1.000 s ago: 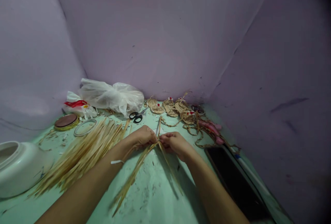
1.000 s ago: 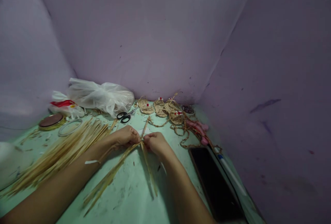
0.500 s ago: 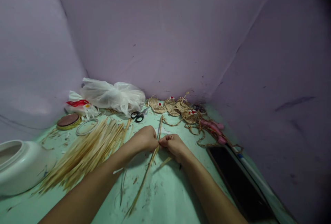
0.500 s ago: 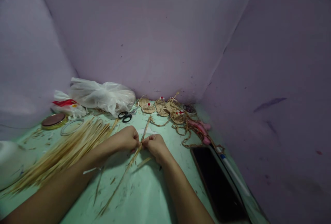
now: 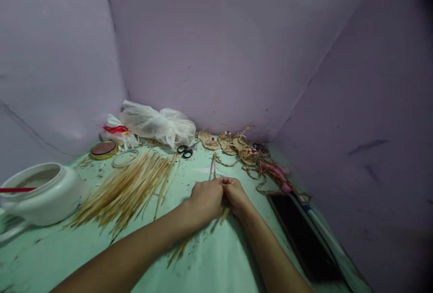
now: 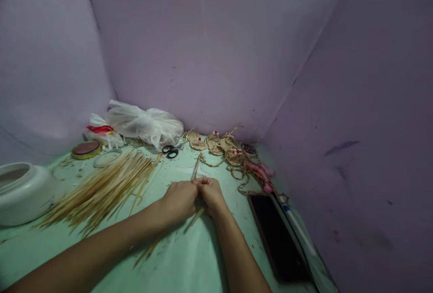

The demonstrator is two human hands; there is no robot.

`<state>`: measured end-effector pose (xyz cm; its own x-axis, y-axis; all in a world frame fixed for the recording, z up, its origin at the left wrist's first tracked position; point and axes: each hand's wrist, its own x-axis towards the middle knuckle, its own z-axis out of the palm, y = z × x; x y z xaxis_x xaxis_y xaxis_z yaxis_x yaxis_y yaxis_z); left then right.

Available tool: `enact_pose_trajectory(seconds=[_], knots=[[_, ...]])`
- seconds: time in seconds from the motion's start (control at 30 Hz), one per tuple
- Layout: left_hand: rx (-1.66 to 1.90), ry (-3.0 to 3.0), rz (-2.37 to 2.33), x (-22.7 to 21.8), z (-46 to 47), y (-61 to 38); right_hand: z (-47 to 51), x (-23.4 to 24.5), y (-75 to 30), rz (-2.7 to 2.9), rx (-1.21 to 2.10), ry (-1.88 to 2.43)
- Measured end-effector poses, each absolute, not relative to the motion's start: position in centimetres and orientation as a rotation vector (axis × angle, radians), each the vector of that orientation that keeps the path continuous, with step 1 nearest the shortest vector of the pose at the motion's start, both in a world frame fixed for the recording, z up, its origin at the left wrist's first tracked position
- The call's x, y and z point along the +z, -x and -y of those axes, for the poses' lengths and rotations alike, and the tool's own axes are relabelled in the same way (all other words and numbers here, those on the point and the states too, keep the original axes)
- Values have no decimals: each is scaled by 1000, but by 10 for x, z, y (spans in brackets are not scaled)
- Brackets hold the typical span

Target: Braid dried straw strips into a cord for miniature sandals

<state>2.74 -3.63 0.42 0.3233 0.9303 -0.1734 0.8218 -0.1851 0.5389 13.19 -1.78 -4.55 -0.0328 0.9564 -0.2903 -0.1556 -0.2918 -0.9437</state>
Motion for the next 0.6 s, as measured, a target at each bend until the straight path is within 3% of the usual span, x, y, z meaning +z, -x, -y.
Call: enact_pose_trajectory(seconds=[0.1,0.2,0.43,0.6], knots=[[377,-2082,-1594,16,28,-11,18,-44,-134,974,1558,1266],[744,-1965,-1679,16,18,6,18,-42,-137,1038,1608,1274],[1090,-1207,-1506,-53,24,9,18,-43,-143,1129,1634,1251],[1195,-1167,-1495,-59,27,5,20,-43,-141,1134,1609,1236]])
